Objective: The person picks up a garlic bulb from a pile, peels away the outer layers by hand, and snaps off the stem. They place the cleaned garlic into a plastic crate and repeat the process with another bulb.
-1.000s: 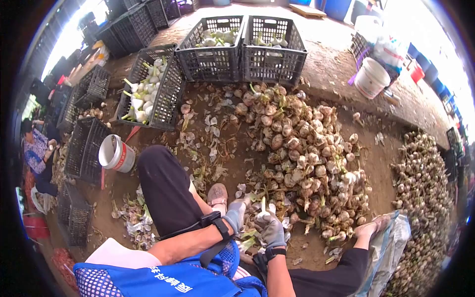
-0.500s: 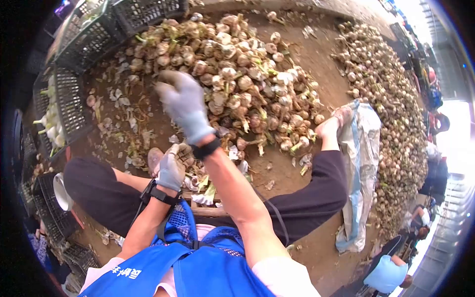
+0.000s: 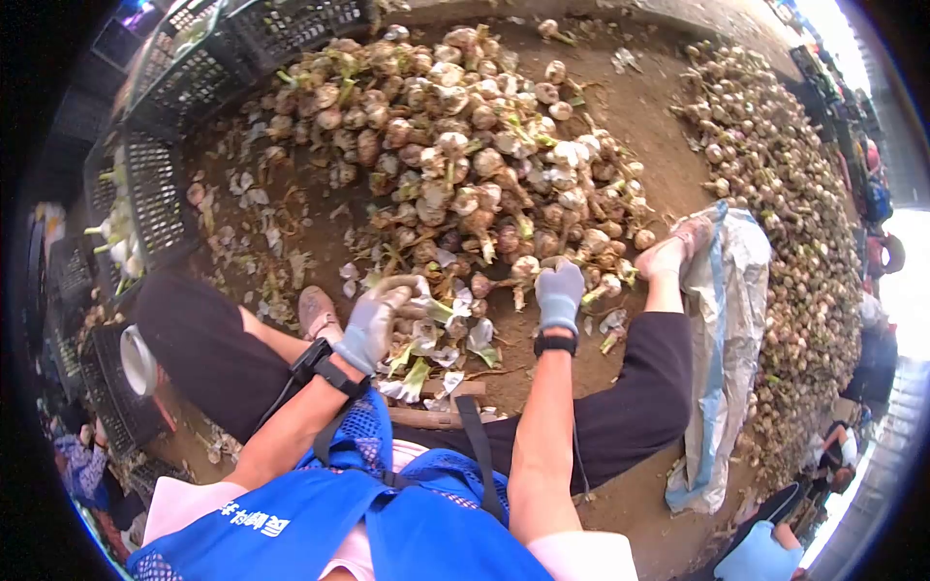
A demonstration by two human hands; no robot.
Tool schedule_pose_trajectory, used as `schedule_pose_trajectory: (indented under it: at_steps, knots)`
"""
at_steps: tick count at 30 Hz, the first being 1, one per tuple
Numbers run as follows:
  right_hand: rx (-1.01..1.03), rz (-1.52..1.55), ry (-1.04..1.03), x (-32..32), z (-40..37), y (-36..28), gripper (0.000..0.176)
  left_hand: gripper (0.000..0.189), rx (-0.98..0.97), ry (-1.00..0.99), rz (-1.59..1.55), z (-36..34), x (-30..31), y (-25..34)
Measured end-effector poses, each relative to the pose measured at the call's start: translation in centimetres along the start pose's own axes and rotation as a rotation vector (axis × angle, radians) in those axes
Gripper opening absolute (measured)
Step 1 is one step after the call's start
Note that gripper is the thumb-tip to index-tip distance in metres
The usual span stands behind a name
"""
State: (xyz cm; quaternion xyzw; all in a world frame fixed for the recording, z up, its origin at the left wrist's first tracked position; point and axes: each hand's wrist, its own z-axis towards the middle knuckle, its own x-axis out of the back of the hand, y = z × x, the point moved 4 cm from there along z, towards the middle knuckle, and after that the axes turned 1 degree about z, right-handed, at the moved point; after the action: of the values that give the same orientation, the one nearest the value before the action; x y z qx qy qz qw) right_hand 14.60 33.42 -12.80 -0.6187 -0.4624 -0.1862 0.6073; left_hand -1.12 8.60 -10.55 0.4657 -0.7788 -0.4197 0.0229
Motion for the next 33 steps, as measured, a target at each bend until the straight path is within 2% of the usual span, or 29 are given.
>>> schedule_pose_trajectory:
  at_steps: [3, 5, 6, 7, 9, 10, 16, 19, 23, 27, 30, 33]
  knots:
    - [-0.099, 0.442, -0.457, 1.6, -5.4, -7.4, 0.019, 0.038, -0.098, -0.163, -0.024, -0.2, -1.9, 1.1]
    - [-0.033, 0.825, -0.644, 1.1, -8.5, -10.2, 0.018, 0.042, -0.150, -0.312, -0.077, -1.3, -3.0, 2.3]
    - [-0.166, 0.932, -0.627, 1.4, -9.6, -11.0, 0.021, 0.043, -0.027, -0.357, -0.082, -2.6, -3.1, 3.3]
    - [-0.272, 1.153, -0.657, 1.5, -10.7, -11.6, 0.021, 0.041, -0.099, -0.364, -0.135, -3.0, -2.9, 3.8]
    - [-0.144, 1.314, -0.641, 0.4, -11.9, -12.5, 0.023, 0.035, -0.077, -0.371, -0.380, -3.3, -2.8, 4.0]
    - [-0.369, 1.323, -0.589, 0.6, -12.8, -13.1, 0.026, 0.032, -0.070, -0.348, -0.418, -3.8, -2.9, 4.2]
    - [-0.074, 1.175, -0.589, -0.8, -14.2, -15.2, 0.017, 0.031, -0.202, -0.249, -0.134, -5.3, -1.4, 4.6]
    - [-0.039, 1.083, -0.623, -0.9, -14.7, -15.4, 0.018, 0.031, -0.136, -0.256, -0.306, -5.7, -0.9, 3.7]
    - [-0.116, 1.253, -0.647, -1.4, -15.0, -14.4, 0.020, 0.028, -0.054, -0.276, -0.462, -5.6, -0.5, 3.5]
    - [-0.166, 1.321, -0.646, -0.3, -15.2, -14.9, 0.023, 0.025, -0.037, -0.300, -0.455, -5.1, -0.5, 3.3]
    - [-0.175, 1.256, -0.593, -0.7, -15.1, -15.1, 0.023, 0.023, -0.131, -0.245, -0.349, -5.4, -1.1, 3.8]
    - [-0.111, 1.181, -0.543, -1.3, -14.9, -14.8, 0.020, 0.021, -0.063, -0.247, -0.416, -5.3, -0.7, 3.1]
